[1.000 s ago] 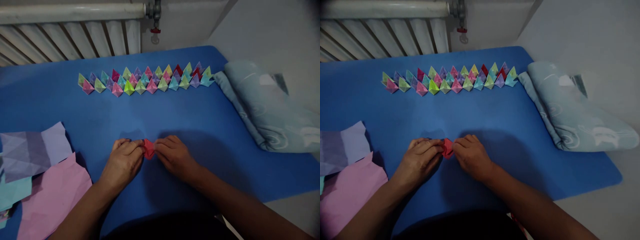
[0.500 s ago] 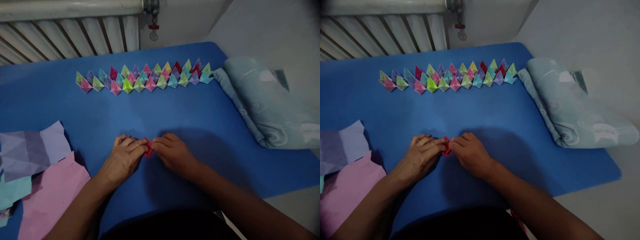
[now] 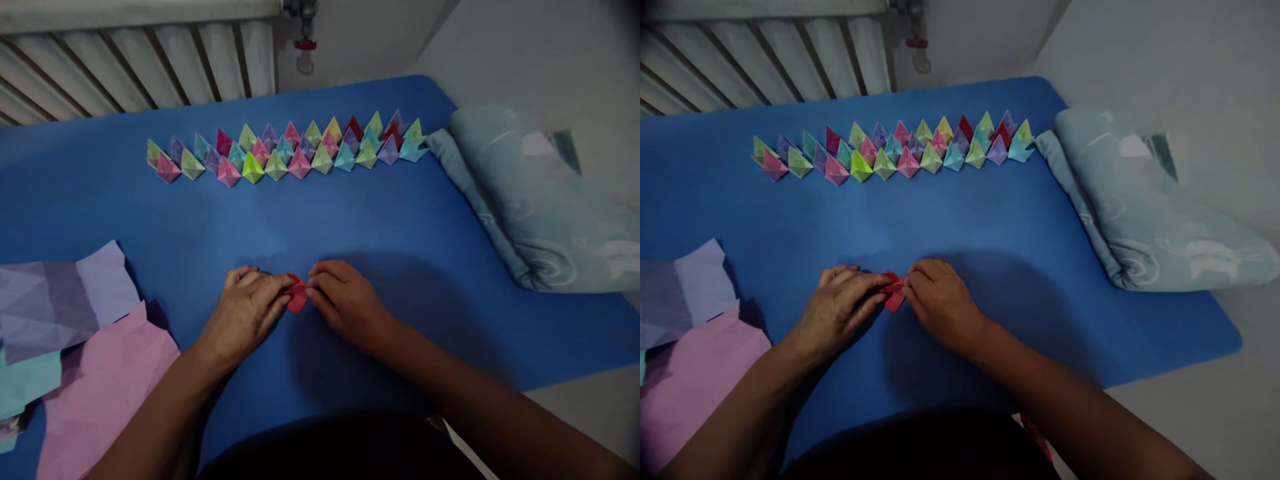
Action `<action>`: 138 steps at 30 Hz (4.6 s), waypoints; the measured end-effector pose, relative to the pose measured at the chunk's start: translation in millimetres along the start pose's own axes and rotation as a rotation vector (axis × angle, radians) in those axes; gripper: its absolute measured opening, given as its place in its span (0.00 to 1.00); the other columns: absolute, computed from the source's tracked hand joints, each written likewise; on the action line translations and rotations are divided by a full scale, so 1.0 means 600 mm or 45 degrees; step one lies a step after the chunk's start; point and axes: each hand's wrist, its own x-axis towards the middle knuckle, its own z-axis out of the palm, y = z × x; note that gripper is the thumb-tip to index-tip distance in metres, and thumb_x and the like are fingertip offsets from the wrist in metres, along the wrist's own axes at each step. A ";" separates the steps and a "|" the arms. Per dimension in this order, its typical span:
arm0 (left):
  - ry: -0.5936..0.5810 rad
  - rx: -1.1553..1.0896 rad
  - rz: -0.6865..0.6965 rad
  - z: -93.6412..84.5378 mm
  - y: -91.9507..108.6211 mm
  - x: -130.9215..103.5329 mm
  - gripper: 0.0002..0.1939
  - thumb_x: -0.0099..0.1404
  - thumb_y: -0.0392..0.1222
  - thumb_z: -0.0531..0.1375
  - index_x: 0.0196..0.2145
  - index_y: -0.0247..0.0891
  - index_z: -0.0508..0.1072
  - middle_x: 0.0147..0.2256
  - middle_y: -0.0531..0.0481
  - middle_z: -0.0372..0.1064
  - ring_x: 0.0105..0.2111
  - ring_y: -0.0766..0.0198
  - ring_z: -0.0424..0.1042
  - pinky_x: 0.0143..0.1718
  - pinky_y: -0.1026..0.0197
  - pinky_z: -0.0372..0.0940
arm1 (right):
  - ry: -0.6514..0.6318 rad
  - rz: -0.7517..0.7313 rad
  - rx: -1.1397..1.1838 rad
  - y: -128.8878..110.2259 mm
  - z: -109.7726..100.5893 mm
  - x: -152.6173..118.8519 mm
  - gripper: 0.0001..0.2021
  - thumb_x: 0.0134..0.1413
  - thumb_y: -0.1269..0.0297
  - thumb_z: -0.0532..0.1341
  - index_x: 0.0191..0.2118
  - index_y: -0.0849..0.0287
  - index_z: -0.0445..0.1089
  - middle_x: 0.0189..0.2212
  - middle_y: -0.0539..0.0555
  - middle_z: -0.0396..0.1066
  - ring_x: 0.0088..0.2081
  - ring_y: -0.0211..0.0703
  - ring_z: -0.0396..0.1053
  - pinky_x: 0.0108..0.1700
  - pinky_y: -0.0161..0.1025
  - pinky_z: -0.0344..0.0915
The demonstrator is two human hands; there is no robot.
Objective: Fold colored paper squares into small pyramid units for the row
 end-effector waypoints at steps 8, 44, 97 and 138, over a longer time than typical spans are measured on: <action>0.061 -0.092 -0.141 0.006 0.004 0.010 0.11 0.70 0.43 0.53 0.47 0.42 0.70 0.40 0.50 0.76 0.37 0.62 0.72 0.47 0.52 0.58 | -0.019 0.081 -0.016 -0.003 0.001 0.009 0.10 0.63 0.67 0.53 0.33 0.61 0.70 0.37 0.60 0.72 0.41 0.47 0.70 0.45 0.46 0.67; 0.060 0.144 -0.177 0.015 -0.007 0.003 0.14 0.69 0.44 0.54 0.49 0.50 0.74 0.36 0.49 0.69 0.37 0.60 0.66 0.43 0.50 0.57 | -0.063 0.364 -0.047 0.003 0.000 0.015 0.04 0.56 0.65 0.61 0.32 0.57 0.69 0.41 0.52 0.72 0.43 0.46 0.64 0.43 0.44 0.49; -0.017 -1.152 -0.660 -0.054 0.033 0.052 0.06 0.55 0.43 0.65 0.29 0.38 0.76 0.28 0.52 0.73 0.29 0.66 0.70 0.34 0.61 0.63 | 0.116 0.330 0.769 -0.014 -0.002 0.014 0.08 0.57 0.62 0.58 0.29 0.57 0.67 0.24 0.47 0.65 0.27 0.36 0.61 0.32 0.35 0.59; 0.055 0.258 0.387 0.007 0.002 -0.015 0.12 0.66 0.30 0.50 0.37 0.36 0.72 0.52 0.43 0.72 0.38 0.58 0.69 0.40 0.53 0.61 | -0.379 -0.423 -0.321 0.016 -0.017 -0.023 0.19 0.61 0.73 0.51 0.56 0.55 0.67 0.54 0.56 0.68 0.51 0.52 0.57 0.46 0.49 0.54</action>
